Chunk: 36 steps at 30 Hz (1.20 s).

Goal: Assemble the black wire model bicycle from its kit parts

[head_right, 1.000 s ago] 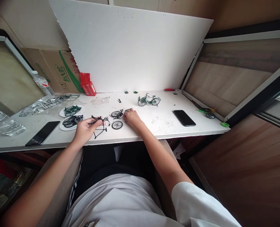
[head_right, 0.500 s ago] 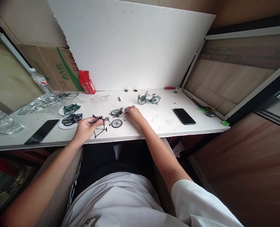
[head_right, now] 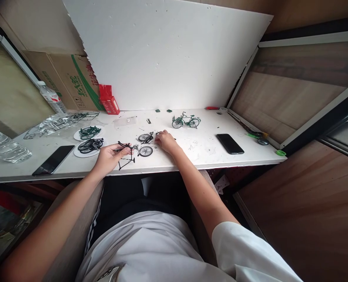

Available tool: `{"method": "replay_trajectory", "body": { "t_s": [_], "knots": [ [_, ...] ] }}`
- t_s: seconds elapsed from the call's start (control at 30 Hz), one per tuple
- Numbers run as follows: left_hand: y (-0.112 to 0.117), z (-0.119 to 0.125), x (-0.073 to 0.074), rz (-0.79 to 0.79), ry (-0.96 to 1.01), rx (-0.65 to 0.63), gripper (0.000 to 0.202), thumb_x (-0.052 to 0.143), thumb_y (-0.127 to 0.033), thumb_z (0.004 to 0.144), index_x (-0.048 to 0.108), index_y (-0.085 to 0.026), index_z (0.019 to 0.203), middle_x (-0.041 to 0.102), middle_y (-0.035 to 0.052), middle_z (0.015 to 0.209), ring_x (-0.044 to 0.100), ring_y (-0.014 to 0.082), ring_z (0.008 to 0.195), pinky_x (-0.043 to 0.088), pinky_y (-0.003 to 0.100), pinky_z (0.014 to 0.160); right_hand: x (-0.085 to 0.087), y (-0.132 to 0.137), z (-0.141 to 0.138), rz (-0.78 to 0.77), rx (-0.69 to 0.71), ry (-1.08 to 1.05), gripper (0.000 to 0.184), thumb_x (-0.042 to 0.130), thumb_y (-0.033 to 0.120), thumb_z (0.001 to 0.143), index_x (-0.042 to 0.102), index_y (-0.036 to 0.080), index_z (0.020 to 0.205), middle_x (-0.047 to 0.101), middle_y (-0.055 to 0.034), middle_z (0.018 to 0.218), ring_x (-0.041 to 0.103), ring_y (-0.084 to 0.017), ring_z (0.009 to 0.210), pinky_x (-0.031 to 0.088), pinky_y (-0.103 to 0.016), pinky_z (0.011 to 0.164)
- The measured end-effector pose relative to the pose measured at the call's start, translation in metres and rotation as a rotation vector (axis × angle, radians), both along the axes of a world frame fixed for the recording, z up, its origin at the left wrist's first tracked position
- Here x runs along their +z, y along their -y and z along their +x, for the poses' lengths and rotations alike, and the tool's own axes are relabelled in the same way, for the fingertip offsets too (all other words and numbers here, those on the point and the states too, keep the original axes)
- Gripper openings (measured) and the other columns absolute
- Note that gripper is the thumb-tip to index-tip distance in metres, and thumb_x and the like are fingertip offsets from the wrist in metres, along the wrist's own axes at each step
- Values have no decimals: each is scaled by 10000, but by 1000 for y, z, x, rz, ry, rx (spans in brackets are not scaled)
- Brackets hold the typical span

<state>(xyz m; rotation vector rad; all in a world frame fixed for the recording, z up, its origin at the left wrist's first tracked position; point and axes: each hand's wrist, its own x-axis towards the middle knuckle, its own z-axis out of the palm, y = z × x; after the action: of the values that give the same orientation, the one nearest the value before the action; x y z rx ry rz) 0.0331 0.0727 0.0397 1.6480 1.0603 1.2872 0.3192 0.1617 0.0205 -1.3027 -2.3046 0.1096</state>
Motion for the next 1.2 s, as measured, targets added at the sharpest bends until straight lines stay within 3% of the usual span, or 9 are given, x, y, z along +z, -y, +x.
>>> {"method": "replay_trajectory", "body": {
  "t_s": [0.23, 0.4, 0.53, 0.67, 1.03, 1.2],
  "knots": [
    [0, 0, 0, -54, 6, -53, 528, 872, -634, 779, 815, -136, 945, 837, 139, 961, 801, 293, 919, 634, 399, 899, -1, 0, -1, 19, 3, -7, 171, 756, 302, 988, 772, 162, 892, 740, -124, 930, 595, -268, 995, 467, -341, 825],
    [0, 0, 0, -64, 1, -46, 564, 885, -657, 747, 809, -135, 946, 838, 141, 955, 802, 299, 905, 643, 409, 885, 6, 1, 5, 21, 4, -91, 231, 650, 293, 1045, 781, 153, 915, 750, -127, 934, 602, -261, 960, 459, -337, 831],
    [0, -1, 0, -77, -6, -46, 584, 888, -664, 737, 812, -130, 960, 838, 143, 959, 801, 299, 907, 642, 410, 891, 10, 3, 8, 9, 53, -131, 141, 664, 164, 990, 803, 149, 1000, 764, -115, 994, 624, -242, 964, 466, -312, 848],
    [-1, -2, 1, -89, 14, -47, 590, 898, -663, 724, 814, -131, 967, 839, 144, 964, 804, 293, 885, 644, 404, 879, 7, 3, 6, -56, 80, -109, 172, 663, 90, 952, 821, 152, 978, 756, -104, 1034, 643, -197, 914, 467, -269, 825],
    [-7, -8, -10, -43, -70, -56, 503, 843, -615, 824, 822, -144, 999, 839, 138, 990, 806, 289, 903, 630, 399, 869, 17, 11, -7, -118, -25, 55, 189, 647, 138, 985, 835, 159, 985, 772, -128, 1048, 667, -231, 977, 459, -276, 856],
    [-6, -7, -8, 0, -80, -46, 473, 823, -605, 848, 828, -153, 987, 840, 133, 993, 800, 283, 912, 622, 382, 856, 24, 17, -13, -149, -50, 122, 178, 645, 158, 992, 822, 159, 979, 770, -133, 1079, 665, -242, 1024, 443, -281, 847]
  ]
}}
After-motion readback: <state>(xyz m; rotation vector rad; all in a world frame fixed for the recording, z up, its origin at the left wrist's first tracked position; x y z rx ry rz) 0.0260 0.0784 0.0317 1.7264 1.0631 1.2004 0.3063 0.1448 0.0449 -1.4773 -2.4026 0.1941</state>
